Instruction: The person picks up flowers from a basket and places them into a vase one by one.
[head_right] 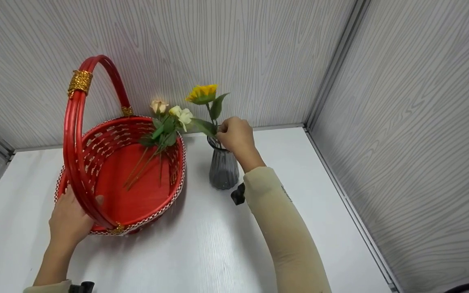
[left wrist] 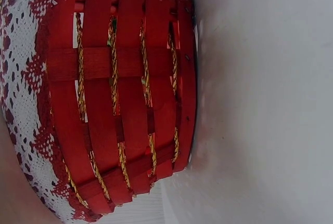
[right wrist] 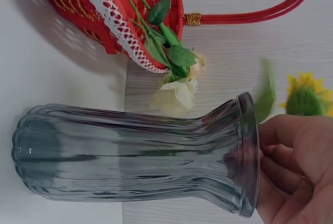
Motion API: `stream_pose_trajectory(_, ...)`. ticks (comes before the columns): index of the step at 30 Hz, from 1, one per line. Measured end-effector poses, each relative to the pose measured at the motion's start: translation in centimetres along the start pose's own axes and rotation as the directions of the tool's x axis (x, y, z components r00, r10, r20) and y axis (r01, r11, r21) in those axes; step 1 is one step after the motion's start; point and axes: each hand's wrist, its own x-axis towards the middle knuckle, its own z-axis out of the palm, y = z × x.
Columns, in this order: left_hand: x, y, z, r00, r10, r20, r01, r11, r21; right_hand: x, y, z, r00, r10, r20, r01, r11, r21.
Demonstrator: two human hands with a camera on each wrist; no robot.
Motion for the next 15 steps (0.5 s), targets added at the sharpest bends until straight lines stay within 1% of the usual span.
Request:
stream_pose_trajectory(2, 0.0, 0.0, 0.0, 1.0, -0.001, 0.002, 0.001, 1.0, -0.001, -0.1, 0.0, -0.1, 1.0, -0.002, -0.015, 0.002, 1.0, 0.009)
stream_pose_trajectory(5, 0.0, 0.0, 0.0, 1.0, -0.001, 0.0, 0.001, 1.0, -0.002, -0.2, 0.1, -0.2, 1.0, 0.015, -0.024, -0.014, 0.998, 0.055)
stream_pose_trajectory(9, 0.0, 0.1, -0.1, 1.0, 0.001, -0.002, -0.001, 1.0, -0.006, -0.6, -0.1, -0.3, 0.999, 0.028, -0.025, -0.023, 0.988, 0.155)
stream_pose_trajectory(12, 0.0, 0.1, -0.1, 1.0, 0.002, -0.002, -0.002, 1.0, -0.006, -0.9, -0.6, -0.2, 0.999, 0.019, -0.031, -0.011, 0.97, 0.243)
stream_pose_trajectory(15, 0.0, -0.1, 0.1, 1.0, 0.004, -0.007, -0.004, 1.0, -0.003, -1.3, -1.4, 0.0, 0.999, -0.006, -0.035, 0.018, 0.936, 0.351)
